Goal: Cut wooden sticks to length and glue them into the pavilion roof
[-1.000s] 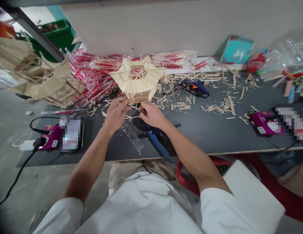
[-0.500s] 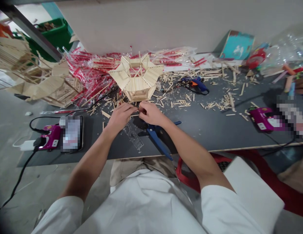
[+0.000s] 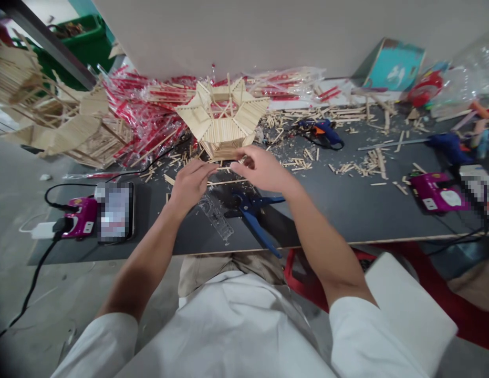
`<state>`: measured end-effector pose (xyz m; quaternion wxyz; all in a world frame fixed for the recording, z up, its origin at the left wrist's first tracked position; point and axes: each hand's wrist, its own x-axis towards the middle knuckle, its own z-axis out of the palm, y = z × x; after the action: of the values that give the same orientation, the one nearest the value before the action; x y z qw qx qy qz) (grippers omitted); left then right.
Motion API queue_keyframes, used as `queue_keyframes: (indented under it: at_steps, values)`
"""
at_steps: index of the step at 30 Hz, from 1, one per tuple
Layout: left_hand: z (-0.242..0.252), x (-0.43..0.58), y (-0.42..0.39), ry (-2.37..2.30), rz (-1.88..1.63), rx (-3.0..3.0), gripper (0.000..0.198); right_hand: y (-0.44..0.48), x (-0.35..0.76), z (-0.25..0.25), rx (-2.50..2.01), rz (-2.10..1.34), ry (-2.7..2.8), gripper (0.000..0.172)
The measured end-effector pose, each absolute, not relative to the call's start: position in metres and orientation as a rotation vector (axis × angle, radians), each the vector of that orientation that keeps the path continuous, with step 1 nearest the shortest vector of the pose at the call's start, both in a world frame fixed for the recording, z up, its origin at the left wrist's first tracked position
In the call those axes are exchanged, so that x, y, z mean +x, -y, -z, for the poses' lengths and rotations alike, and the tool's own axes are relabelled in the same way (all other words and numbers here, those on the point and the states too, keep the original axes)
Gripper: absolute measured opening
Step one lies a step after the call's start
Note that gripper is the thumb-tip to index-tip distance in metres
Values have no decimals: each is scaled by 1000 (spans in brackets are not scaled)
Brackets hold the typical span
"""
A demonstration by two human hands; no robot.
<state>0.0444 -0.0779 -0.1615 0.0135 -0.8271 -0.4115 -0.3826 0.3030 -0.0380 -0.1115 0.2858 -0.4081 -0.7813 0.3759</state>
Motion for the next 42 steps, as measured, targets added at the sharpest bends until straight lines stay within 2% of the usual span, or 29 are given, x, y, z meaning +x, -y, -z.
queue_keyframes:
  at_steps: [4, 6, 8, 11, 13, 14, 18, 21, 23, 26, 28, 30, 37, 42]
  values:
    - [163, 48, 80, 1295, 1270, -2586, 27, 50, 341, 88, -1299, -704, 2354, 49]
    - [163, 51, 82, 1312, 1269, -2601, 28, 70, 354, 90, -1301, -677, 2550, 57]
    - [162, 54, 84, 1310, 1274, -2602, 27, 97, 363, 100, -1348, -684, 2680, 77]
    - [160, 58, 88, 1282, 1273, -2580, 25, 138, 366, 119, -1496, -571, 2787, 126]
    - [159, 61, 90, 1257, 1261, -2562, 23, 157, 364, 128, -1545, -478, 2822, 132]
    - [159, 62, 91, 1247, 1259, -2554, 23, 163, 361, 131, -1559, -430, 2820, 125]
    - [159, 64, 92, 1265, 1274, -2529, 25, 174, 350, 131, -1553, -198, 2810, 78]
    - [161, 63, 92, 1328, 1234, -2504, 27, 171, 349, 127, -1568, -116, 2809, 68]
    - [163, 64, 92, 1369, 1221, -2481, 28, 165, 353, 125, -1566, -325, 2730, 63]
    - [165, 65, 93, 1399, 1241, -2467, 28, 154, 361, 125, -1531, -954, 2376, 46]
    - [166, 65, 94, 1406, 1250, -2469, 28, 149, 362, 128, -1535, -1257, 2085, 47]
    - [167, 66, 93, 1409, 1253, -2481, 28, 147, 359, 130, -1555, -1376, 1920, 51]
    - [164, 66, 94, 1471, 1229, -2484, 32, 147, 341, 122, -1454, -1306, 1929, 48]
    - [165, 68, 96, 1342, 1264, -2563, 29, 143, 325, 116, -1405, -1229, 1938, 45]
